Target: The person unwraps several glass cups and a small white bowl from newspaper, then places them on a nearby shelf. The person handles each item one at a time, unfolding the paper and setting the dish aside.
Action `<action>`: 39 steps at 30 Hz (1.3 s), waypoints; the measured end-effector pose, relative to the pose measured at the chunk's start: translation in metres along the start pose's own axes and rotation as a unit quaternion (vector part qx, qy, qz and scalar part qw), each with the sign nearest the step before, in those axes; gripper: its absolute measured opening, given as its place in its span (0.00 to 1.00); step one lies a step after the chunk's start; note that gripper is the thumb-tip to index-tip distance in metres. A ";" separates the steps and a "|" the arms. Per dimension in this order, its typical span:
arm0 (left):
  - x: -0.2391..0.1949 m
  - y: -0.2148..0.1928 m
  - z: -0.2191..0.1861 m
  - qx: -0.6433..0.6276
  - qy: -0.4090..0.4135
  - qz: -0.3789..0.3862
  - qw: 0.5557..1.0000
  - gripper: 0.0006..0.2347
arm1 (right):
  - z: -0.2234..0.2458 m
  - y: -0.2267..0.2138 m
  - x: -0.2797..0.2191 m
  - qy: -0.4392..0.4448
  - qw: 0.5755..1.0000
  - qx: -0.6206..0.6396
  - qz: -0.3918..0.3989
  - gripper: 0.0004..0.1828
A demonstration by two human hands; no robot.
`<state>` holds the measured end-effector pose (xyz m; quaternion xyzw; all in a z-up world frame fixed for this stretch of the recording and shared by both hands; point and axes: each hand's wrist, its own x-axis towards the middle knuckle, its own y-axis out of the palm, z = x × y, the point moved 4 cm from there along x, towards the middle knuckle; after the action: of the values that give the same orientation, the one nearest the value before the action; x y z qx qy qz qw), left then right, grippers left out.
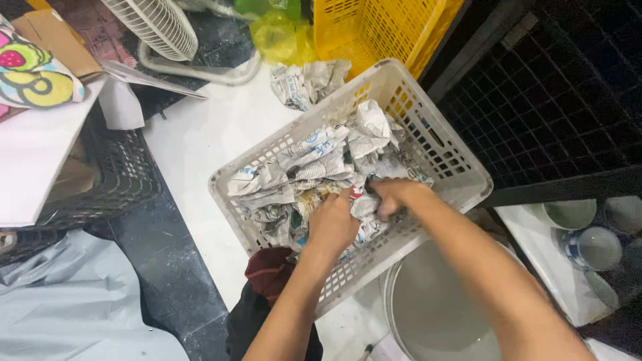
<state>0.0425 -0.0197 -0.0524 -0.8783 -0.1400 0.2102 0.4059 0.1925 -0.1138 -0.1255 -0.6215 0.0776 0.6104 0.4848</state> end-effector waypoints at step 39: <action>-0.041 0.040 -0.094 -0.451 0.137 0.195 0.860 0.18 | -0.047 0.116 -0.223 -0.115 0.619 0.614 -0.475 0.14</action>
<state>0.0550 -0.1231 -0.0182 -0.9946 0.0120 0.0771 -0.0686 0.0910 -0.3174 -0.0088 -0.0540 0.0723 0.1714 0.9811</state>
